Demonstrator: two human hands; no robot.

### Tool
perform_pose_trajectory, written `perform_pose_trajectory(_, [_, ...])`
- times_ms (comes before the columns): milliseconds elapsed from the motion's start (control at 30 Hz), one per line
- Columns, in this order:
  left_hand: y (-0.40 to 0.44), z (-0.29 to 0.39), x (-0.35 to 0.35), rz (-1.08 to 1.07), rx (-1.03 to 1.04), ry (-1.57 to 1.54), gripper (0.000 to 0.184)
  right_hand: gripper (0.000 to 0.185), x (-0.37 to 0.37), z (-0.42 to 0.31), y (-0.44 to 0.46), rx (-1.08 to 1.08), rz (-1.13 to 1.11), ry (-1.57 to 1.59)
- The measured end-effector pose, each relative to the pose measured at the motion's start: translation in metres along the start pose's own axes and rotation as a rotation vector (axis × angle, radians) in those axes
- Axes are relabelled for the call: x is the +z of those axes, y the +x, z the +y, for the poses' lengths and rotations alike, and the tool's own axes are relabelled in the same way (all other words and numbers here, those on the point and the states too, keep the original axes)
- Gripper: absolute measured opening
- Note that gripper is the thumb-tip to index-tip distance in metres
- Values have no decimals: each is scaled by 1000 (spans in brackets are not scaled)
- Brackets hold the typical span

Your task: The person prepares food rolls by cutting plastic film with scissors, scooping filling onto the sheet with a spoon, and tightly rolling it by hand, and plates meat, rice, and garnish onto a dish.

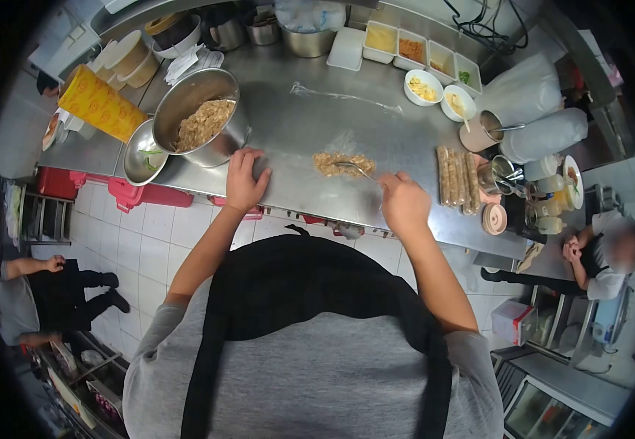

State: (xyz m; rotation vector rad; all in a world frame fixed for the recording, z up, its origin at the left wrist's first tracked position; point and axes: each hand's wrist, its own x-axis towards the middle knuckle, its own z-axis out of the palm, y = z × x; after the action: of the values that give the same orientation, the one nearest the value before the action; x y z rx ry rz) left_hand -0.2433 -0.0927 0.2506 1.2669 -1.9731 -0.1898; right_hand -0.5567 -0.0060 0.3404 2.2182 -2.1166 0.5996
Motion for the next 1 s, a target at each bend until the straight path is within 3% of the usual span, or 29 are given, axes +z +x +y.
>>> perform_pose_trajectory(200, [-1, 0, 0, -4, -8, -5, 39, 10, -16, -14, 1, -52, -32, 10])
perform_pose_trajectory(400, [-1, 2, -1, 15, 4, -18, 38, 12, -20, 3, 1, 58, -43, 0])
perform_pose_trajectory(500, [0, 3, -1, 14, 11, -20, 38, 12, -10, -8, 0, -69, -9, 52])
perform_pose_trajectory(700, [-1, 4, -2, 15, -3, -23, 38, 13, -13, 2, -2, 59, -75, 29])
perform_pose_trajectory(800, [-1, 4, -3, 0, 2, -22, 38, 15, 6, 7, 1, -51, 19, 29])
perform_pose_trajectory(900, [0, 3, -2, -8, -5, -15, 39, 12, 6, -5, 11, 29, -105, 35])
perform_pose_trajectory(1000, [-1, 2, -1, -21, -10, -4, 39, 11, -1, -7, 24, 54, -47, 69])
